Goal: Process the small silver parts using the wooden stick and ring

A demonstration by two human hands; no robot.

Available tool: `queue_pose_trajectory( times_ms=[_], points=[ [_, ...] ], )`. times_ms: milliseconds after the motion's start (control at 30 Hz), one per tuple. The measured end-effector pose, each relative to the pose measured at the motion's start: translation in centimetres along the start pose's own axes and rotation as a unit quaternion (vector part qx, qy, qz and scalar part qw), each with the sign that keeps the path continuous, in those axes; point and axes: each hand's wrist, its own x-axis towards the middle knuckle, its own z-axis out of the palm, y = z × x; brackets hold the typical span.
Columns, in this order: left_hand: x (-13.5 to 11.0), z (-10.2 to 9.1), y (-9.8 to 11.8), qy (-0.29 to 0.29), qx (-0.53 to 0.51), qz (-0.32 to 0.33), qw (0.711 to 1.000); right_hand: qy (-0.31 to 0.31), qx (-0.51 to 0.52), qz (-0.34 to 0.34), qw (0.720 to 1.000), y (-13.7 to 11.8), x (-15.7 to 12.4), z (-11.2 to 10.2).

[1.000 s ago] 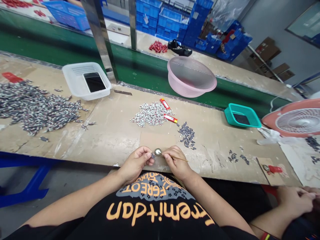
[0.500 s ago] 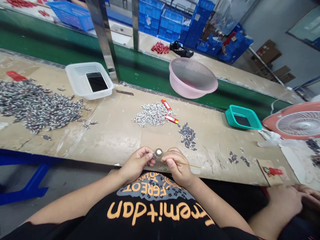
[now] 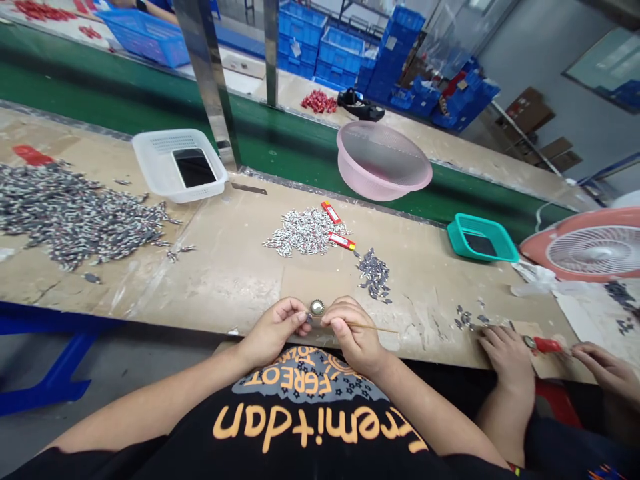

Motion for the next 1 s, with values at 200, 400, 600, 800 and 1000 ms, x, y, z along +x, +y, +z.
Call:
queue_pose_trajectory(
  times_ms=[200,400,600,800,1000],
  points=[
    [0.0,-0.1,1.0,0.017,-0.08,-0.009,0.997,0.054,-0.041,-0.014,0.998,1.4,1.5,-1.6],
    [0.2,-1.2,1.8,-0.026,-0.141,0.012,0.99,-0.043,-0.345,-0.009,0.938,7.2,6.7,-3.3],
    [0.4,-1.8,1.4,-0.057,-0.169,0.02,0.984,-0.138,-0.489,0.002,0.862,10.2,10.2,-2.9],
    [0.7,-2.1,1.4,-0.066,-0.186,0.01,0.98,-0.173,-0.536,0.002,0.827,10.2,11.6,-2.7],
    [0.7,-1.9,1.4,-0.059,-0.182,0.017,0.981,-0.187,-0.533,0.019,0.825,10.0,12.0,-2.6]
  ],
)
